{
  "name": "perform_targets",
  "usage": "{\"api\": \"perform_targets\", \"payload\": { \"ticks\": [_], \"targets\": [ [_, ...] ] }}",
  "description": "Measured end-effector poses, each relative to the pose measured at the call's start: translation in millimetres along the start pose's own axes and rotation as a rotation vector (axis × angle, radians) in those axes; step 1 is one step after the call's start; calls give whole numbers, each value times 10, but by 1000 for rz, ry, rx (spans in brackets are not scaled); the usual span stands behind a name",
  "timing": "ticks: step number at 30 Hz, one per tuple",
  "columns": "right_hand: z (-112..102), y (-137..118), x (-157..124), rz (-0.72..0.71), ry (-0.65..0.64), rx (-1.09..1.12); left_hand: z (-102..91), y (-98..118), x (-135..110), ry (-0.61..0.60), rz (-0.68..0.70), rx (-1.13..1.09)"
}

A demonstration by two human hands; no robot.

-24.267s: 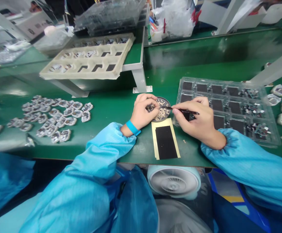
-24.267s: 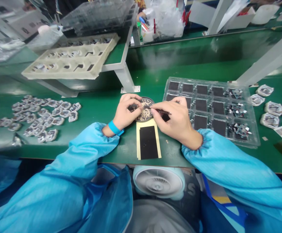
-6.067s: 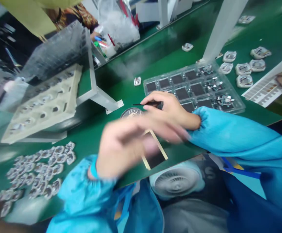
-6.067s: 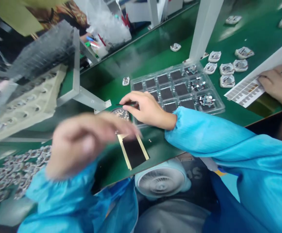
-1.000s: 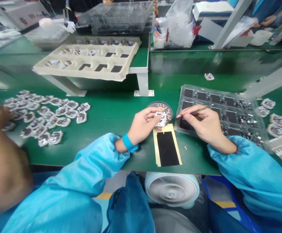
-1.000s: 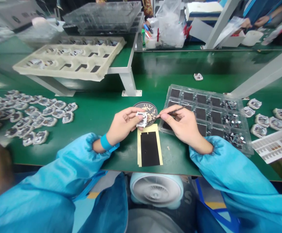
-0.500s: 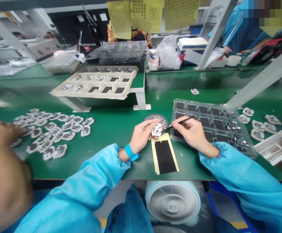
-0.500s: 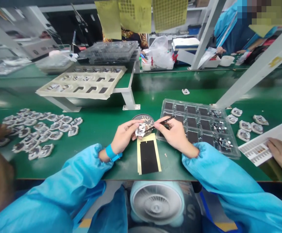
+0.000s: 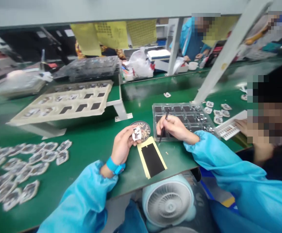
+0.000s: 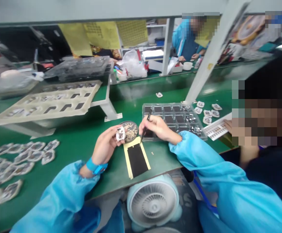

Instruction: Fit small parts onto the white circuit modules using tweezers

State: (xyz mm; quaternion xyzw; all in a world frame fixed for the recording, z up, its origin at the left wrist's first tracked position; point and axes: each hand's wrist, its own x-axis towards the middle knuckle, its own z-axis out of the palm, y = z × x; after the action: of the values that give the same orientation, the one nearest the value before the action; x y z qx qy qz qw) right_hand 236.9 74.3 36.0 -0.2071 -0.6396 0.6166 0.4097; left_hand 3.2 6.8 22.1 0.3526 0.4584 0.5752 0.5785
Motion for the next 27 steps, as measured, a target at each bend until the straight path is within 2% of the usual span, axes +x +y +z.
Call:
{"api": "perform_targets", "payload": {
  "ticks": [2, 4, 6, 8, 9, 11, 13, 16, 22, 27],
  "targets": [
    [-228, -141, 23, -71, 219, 24, -6, -23, -4, -52, 6, 34],
    [-546, -279, -5, -128, 478, -66, 4, -65, -20, -87, 19, 65],
    [-897, -385, -88, -125, 730, -306, 30, -108, -44, -93, 50, 111],
    [-1212, -448, -203, -7, 874, -726, 63, -140, -65, -83, 80, 155],
    [-1340, -463, -262, 99, 895, -945, 76, -151, -73, -80, 87, 175],
    [-1529, -466, -358, 301, 881, -1220, 91, -163, -84, -78, 85, 213],
    [-1643, -436, -403, 447, 866, -1310, 85, -172, -87, -82, 82, 248],
    [-1741, -356, -365, 592, 866, -1366, 58, -190, -79, -113, 84, 292],
    [-1867, -216, -169, 746, 808, -1426, 52, -207, -65, -153, 68, 345],
    [-1866, -201, -169, 740, 805, -1442, 64, -202, -83, -181, 56, 350]
  ]
}}
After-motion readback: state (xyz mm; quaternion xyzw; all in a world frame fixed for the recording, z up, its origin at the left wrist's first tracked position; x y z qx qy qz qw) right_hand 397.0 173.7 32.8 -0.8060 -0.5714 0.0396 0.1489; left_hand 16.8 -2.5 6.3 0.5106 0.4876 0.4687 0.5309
